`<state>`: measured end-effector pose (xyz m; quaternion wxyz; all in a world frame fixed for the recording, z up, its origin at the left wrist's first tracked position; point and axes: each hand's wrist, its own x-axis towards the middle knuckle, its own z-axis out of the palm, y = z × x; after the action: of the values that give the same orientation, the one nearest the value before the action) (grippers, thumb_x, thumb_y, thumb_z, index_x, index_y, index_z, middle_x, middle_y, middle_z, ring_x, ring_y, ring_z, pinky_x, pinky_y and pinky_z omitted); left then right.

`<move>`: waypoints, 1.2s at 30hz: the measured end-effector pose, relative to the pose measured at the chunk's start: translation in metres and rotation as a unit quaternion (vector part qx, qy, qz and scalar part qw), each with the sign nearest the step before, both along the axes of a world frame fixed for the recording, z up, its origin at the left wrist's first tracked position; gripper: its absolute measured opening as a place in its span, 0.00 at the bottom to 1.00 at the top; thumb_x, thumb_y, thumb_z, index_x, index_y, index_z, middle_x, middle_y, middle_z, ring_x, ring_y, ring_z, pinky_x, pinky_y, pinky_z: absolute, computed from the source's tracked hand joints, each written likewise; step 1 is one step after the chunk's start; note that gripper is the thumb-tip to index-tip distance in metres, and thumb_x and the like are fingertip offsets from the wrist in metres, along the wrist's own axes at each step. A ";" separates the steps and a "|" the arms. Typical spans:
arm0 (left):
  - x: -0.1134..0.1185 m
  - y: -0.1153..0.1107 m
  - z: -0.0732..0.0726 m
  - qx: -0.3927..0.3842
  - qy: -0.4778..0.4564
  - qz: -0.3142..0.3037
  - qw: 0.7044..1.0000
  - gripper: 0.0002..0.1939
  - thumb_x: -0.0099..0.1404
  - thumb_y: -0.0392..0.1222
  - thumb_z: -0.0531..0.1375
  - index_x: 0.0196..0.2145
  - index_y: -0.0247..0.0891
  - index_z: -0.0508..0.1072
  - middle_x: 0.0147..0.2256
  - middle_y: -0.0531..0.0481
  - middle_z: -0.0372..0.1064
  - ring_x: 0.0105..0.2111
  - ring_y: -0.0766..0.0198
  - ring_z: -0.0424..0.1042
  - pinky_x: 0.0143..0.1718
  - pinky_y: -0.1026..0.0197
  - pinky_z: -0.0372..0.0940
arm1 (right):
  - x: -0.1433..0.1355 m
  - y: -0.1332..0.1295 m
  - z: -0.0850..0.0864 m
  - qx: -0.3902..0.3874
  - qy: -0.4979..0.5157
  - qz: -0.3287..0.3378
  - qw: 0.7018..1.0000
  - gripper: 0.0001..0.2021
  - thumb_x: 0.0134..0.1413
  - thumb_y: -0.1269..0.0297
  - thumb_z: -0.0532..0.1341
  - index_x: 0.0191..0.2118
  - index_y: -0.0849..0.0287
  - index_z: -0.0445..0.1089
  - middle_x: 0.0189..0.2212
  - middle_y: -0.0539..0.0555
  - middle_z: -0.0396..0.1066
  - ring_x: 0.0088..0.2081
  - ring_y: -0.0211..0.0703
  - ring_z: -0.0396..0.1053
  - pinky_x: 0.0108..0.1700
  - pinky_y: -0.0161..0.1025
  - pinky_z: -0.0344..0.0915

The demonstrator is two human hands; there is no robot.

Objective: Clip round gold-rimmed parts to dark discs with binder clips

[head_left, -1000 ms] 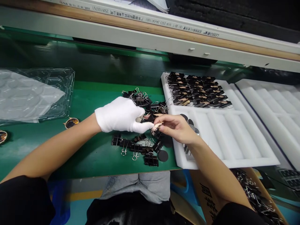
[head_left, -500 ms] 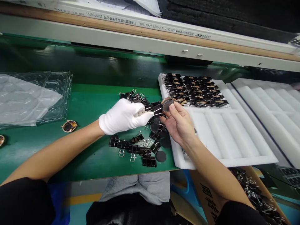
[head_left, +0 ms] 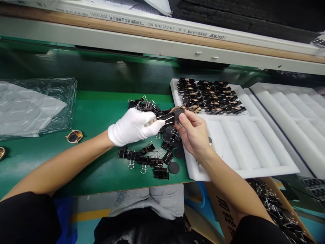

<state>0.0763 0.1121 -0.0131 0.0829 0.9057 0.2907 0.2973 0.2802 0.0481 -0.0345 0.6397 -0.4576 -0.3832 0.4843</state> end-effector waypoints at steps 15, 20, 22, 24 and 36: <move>-0.010 -0.013 0.015 -0.101 0.334 -0.111 0.931 0.26 0.67 0.67 0.58 0.31 0.41 0.75 0.17 0.53 0.64 0.16 0.62 0.59 0.22 0.60 0.45 | 0.018 0.012 0.004 -0.058 0.119 -0.015 0.991 0.19 0.50 0.45 0.75 0.36 0.52 0.72 0.34 0.47 0.72 0.36 0.39 0.74 0.37 0.37 0.75; -0.014 -0.008 0.010 -0.055 0.370 -0.140 0.917 0.15 0.69 0.53 0.61 0.30 0.41 0.74 0.19 0.53 0.64 0.18 0.62 0.61 0.23 0.60 0.44 | 0.013 0.008 0.007 -0.063 0.083 0.007 0.995 0.23 0.48 0.42 0.75 0.38 0.52 0.70 0.35 0.47 0.72 0.36 0.39 0.75 0.36 0.36 0.75; -0.019 0.003 0.015 -0.084 0.343 -0.129 0.927 0.16 0.69 0.53 0.61 0.28 0.42 0.73 0.18 0.54 0.63 0.18 0.64 0.59 0.23 0.60 0.45 | 0.012 0.006 0.009 -0.075 0.070 0.035 0.994 0.21 0.50 0.43 0.74 0.38 0.52 0.70 0.38 0.48 0.73 0.39 0.41 0.75 0.38 0.38 0.75; -0.021 0.011 0.021 -0.110 0.272 -0.070 0.954 0.18 0.69 0.55 0.61 0.26 0.41 0.72 0.18 0.55 0.63 0.18 0.66 0.58 0.23 0.60 0.47 | 0.012 0.004 0.011 -0.089 0.079 0.071 0.990 0.19 0.51 0.47 0.73 0.39 0.52 0.71 0.42 0.49 0.75 0.42 0.42 0.75 0.40 0.39 0.76; 0.001 -0.012 0.021 -0.327 -0.092 -0.010 0.940 0.19 0.71 0.53 0.58 0.28 0.37 0.73 0.27 0.53 0.76 0.26 0.68 0.72 0.30 0.63 0.64 | 0.002 -0.006 -0.003 0.087 -0.086 0.179 0.976 0.07 0.58 0.57 0.73 0.40 0.50 0.80 0.52 0.55 0.78 0.68 0.55 0.64 0.67 0.58 0.67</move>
<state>0.0777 0.0999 0.0080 0.4037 0.8000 0.3542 0.2675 0.2818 0.0423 -0.0375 0.5445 -0.3644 -0.5533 0.5144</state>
